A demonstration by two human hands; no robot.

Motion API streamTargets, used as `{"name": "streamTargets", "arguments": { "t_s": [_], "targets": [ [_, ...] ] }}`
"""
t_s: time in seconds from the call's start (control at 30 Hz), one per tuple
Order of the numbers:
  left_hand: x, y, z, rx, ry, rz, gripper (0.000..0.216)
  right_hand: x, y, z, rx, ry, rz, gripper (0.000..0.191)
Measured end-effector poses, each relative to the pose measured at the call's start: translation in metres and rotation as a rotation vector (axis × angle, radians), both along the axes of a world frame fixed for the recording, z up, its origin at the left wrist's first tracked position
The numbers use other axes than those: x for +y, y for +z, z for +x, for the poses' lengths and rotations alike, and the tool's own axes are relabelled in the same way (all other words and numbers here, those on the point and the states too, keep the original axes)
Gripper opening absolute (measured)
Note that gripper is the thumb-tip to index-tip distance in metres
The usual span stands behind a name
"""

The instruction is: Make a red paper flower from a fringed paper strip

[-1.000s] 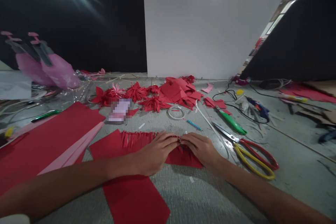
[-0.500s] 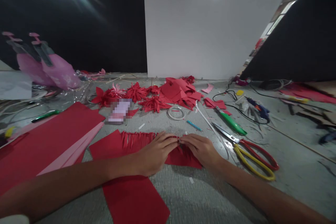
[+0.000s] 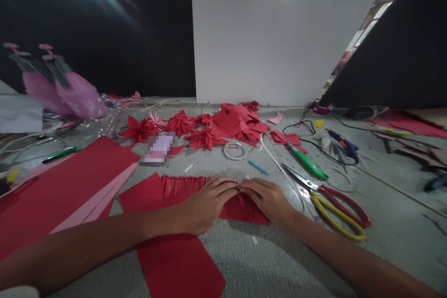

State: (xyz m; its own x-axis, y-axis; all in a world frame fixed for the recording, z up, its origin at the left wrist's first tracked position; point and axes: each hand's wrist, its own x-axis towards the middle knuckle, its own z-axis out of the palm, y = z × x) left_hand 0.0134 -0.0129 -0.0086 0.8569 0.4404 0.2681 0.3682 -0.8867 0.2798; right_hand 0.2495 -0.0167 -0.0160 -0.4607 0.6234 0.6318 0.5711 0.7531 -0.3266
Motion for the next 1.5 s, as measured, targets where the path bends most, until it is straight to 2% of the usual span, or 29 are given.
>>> {"name": "streamTargets", "arguments": {
  "t_s": [0.23,0.63,0.93,1.5],
  "targets": [
    [-0.0006,0.0071,0.001,-0.076,0.083,-0.064,0.055,-0.0003,0.0038,-0.0002,0.028,-0.008,-0.085,0.018],
    [-0.0015,0.0069,0.0001,0.017,-0.006,0.014,0.057,-0.0009,0.0044,-0.0009,0.043,0.007,-0.084,0.021],
    [-0.0004,0.0031,-0.0007,0.044,-0.009,0.04,0.06,-0.0002,-0.0028,0.0026,0.086,-0.018,-0.073,0.017],
    [0.0004,0.0014,-0.0005,0.008,-0.004,0.015,0.063,-0.0015,0.0053,-0.0004,0.061,0.013,-0.162,0.017]
  ]
}}
